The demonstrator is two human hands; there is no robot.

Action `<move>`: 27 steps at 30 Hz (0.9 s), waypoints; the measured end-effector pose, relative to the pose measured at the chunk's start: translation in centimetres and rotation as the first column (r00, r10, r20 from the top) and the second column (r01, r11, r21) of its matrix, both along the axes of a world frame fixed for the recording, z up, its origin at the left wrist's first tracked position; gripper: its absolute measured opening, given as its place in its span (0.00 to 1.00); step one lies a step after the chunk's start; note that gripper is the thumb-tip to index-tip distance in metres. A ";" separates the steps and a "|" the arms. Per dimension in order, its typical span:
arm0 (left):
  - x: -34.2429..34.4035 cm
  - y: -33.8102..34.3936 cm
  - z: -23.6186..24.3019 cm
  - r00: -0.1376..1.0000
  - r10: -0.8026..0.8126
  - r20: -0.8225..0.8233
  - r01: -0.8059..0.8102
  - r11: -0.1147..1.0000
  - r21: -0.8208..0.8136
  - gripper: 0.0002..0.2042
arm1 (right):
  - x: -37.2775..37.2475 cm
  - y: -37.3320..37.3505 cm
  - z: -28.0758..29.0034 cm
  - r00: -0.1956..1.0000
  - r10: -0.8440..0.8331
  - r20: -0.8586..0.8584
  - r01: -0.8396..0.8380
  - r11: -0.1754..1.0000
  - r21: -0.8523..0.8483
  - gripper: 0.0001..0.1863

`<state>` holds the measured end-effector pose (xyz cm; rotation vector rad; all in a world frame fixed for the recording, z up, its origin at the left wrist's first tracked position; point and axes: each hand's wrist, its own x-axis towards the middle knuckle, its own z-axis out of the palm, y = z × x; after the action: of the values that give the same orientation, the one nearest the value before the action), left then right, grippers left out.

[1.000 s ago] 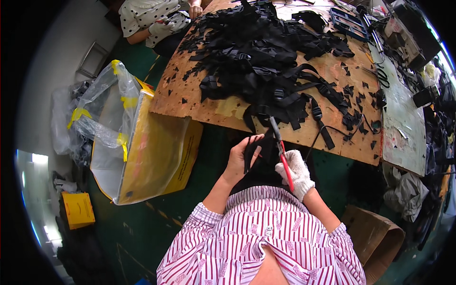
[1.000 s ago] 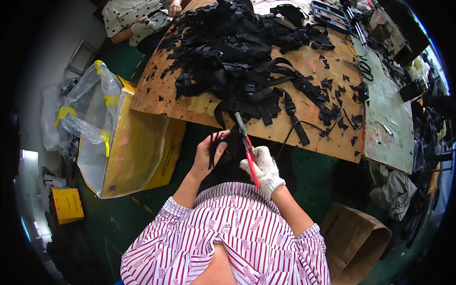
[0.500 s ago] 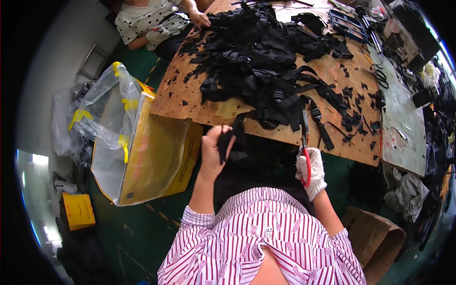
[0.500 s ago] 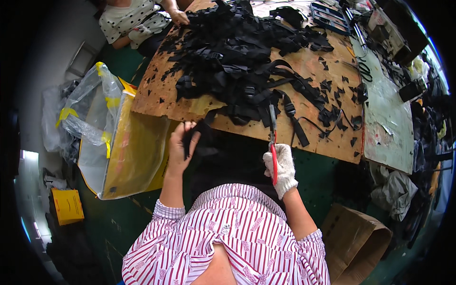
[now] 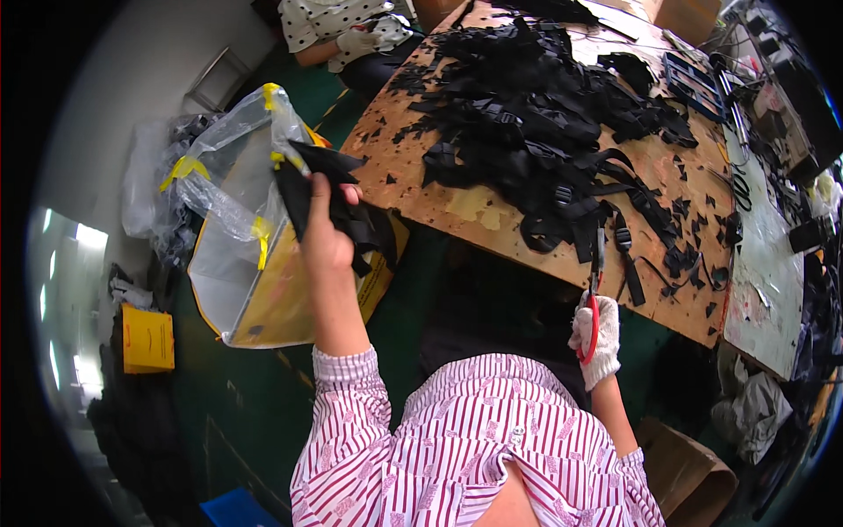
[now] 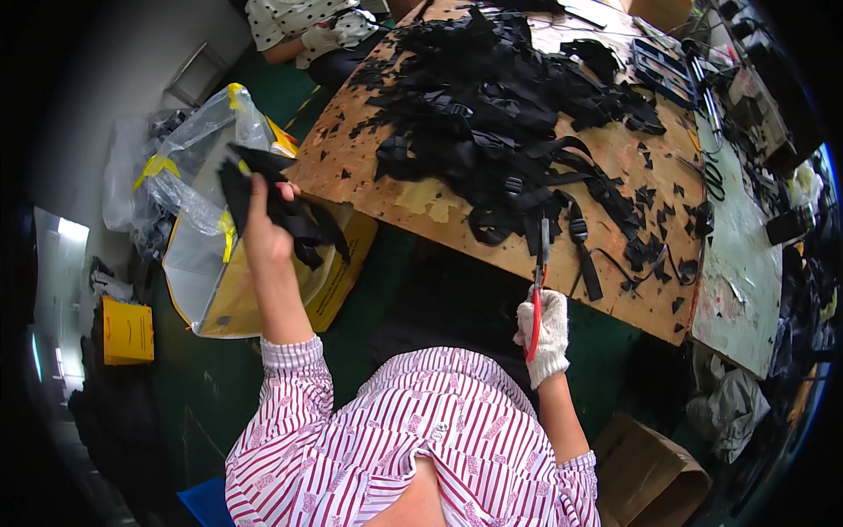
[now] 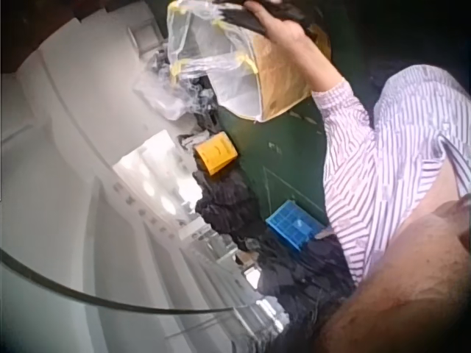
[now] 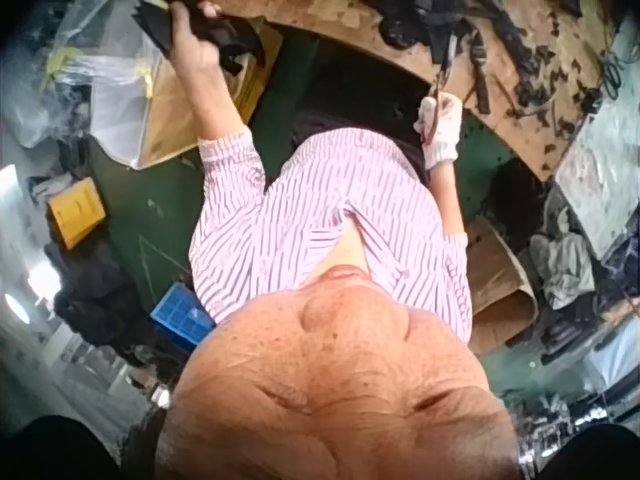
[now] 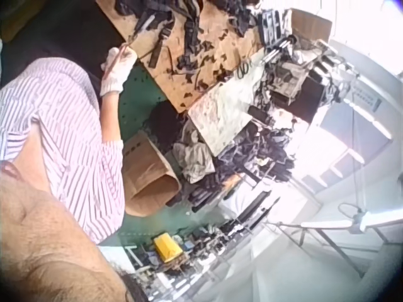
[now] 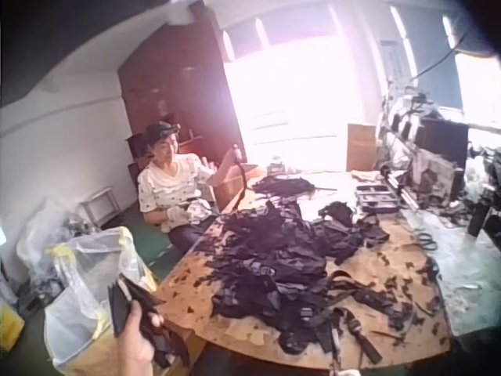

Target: The person uses red-handled scissors to cut black fabric strips into smaller pieces. They hold the fabric in their left hand and cut with their right hand, dropping the cut pieces onto a wooden table.

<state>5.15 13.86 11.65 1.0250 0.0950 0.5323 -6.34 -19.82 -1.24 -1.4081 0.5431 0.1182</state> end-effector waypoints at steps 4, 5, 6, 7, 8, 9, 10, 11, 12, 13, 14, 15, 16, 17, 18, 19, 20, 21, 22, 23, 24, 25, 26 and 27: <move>0.4 2.2 -2.0 0.994 -0.093 -0.052 0.088 0.992 -0.091 0.08 | 0.0 -0.3 -0.3 1.000 0.007 0.003 -0.007 1.000 -0.030 0.13; 0.3 2.2 -2.2 0.994 -0.102 -0.047 0.097 0.990 -0.102 0.08 | -0.1 -0.4 -0.5 1.000 0.004 0.013 -0.004 1.000 -0.023 0.13; 1.2 1.7 -2.5 0.992 -0.037 -0.124 0.020 0.991 -0.133 0.08 | -0.2 -0.4 -0.6 1.000 0.002 0.024 -0.001 1.000 -0.015 0.14; 2.0 1.9 -3.7 0.982 -0.112 -0.153 0.080 0.976 -0.203 0.07 | -0.3 -0.3 -0.6 0.999 0.011 0.030 -0.010 1.000 -0.013 0.15; 2.7 2.4 -5.3 0.967 -0.186 -0.175 0.135 0.954 -0.268 0.07 | -0.3 -0.3 -0.6 0.999 0.023 0.036 -0.022 1.000 -0.013 0.14; 3.5 3.2 -7.2 0.943 -0.248 -0.219 0.182 0.942 -0.282 0.06 | -0.2 -0.2 -0.7 0.999 0.033 0.041 -0.033 0.999 -0.010 0.14; 3.9 3.7 -8.3 0.913 -0.308 -0.267 0.227 0.928 -0.294 0.07 | 0.0 0.0 -0.8 0.998 0.044 0.042 -0.044 0.999 -0.002 0.14; 3.9 3.1 -8.6 0.905 -0.339 -0.256 0.276 0.927 -0.254 0.09 | 0.1 0.1 -0.5 0.999 0.040 0.017 -0.040 0.999 0.000 0.14; 3.6 2.4 -8.9 0.895 -0.370 -0.247 0.323 0.922 -0.212 0.10 | 0.2 0.3 -0.5 0.999 0.048 0.021 -0.048 0.999 -0.006 0.13; 3.2 1.0 -8.3 0.892 -0.361 -0.271 0.347 0.932 -0.101 0.11 | 0.0 0.2 -0.6 0.999 0.042 0.021 -0.042 0.999 -0.020 0.13; 2.7 0.0 -8.1 0.895 -0.367 -0.253 0.343 0.930 -0.135 0.12 | 0.0 0.3 -0.6 0.999 0.047 0.023 -0.046 0.998 -0.030 0.13; 2.9 -0.2 -8.6 0.878 -0.418 -0.232 0.403 0.909 -0.110 0.12 | 0.0 0.5 -0.3 0.998 0.033 0.044 -0.032 0.999 -0.013 0.13; 3.0 -0.2 -9.1 0.859 -0.466 -0.213 0.459 0.885 -0.083 0.13 | 0.0 0.5 -0.3 0.999 0.037 0.032 -0.037 0.999 -0.015 0.13; 3.1 -0.3 -9.6 0.844 -0.483 -0.232 0.468 0.876 -0.121 0.12 | 0.1 0.5 -0.4 0.999 0.042 0.019 -0.041 0.999 -0.016 0.13; 3.4 -0.5 -10.0 0.829 -0.501 -0.249 0.476 0.865 -0.158 0.12 | 0.2 0.4 -0.4 0.999 0.046 0.007 -0.045 0.999 -0.017 0.13; 3.5 -0.8 -10.2 0.809 -0.523 -0.267 0.485 0.852 -0.198 0.12 | 0.2 0.3 -0.5 0.999 0.047 0.012 -0.047 0.999 -0.021 0.13; 3.6 -0.9 -10.3 0.806 -0.502 -0.315 0.487 0.864 -0.130 0.11 | 0.1 0.2 -0.6 0.999 0.048 0.017 -0.048 0.999 -0.025 0.13; 3.6 -1.0 -10.5 0.801 -0.477 -0.361 0.490 0.870 -0.061 0.10 | 0.1 0.1 -0.7 0.999 0.048 0.021 -0.047 0.998 -0.029 0.13; 3.6 -1.1 -10.5 0.799 -0.445 -0.405 0.491 0.871 0.010 0.09 | 0.1 0.1 -0.6 0.999 0.049 0.021 -0.048 0.999 -0.025 0.13; 3.7 -0.9 -10.7 0.807 -0.446 -0.387 0.475 0.880 -0.024 0.08 | 0.0 0.2 -0.4 0.999 0.048 0.020 -0.048 0.999 -0.022 0.13; 3.9 -0.7 -11.1 0.814 -0.447 -0.370 0.460 0.886 -0.059 0.07 | 0.0 0.2 -0.2 0.999 0.048 0.019 -0.047 0.999 -0.019 0.13; 3.9 -0.6 -11.1 0.823 -0.445 -0.354 0.442 0.892 -0.094 0.06 | 0.0 0.3 -0.1 0.999 0.050 0.011 -0.050 0.999 -0.014 0.13; 4.0 -0.6 -11.1 0.833 -0.444 -0.330 0.443 0.893 -0.084 0.06 | 0.1 0.4 0.1 0.999 0.052 0.002 -0.052 0.999 -0.010 0.13; 4.2 -0.6 -11.1 0.843 -0.443 -0.306 0.443 0.893 -0.074 0.07 | 0.1 0.4 0.2 0.999 0.054 -0.006 -0.054 0.999 -0.006 0.12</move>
<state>9.32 13.28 0.57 1.0831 0.1362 -0.0611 -6.22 -19.38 -1.08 -1.4295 0.5106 0.1641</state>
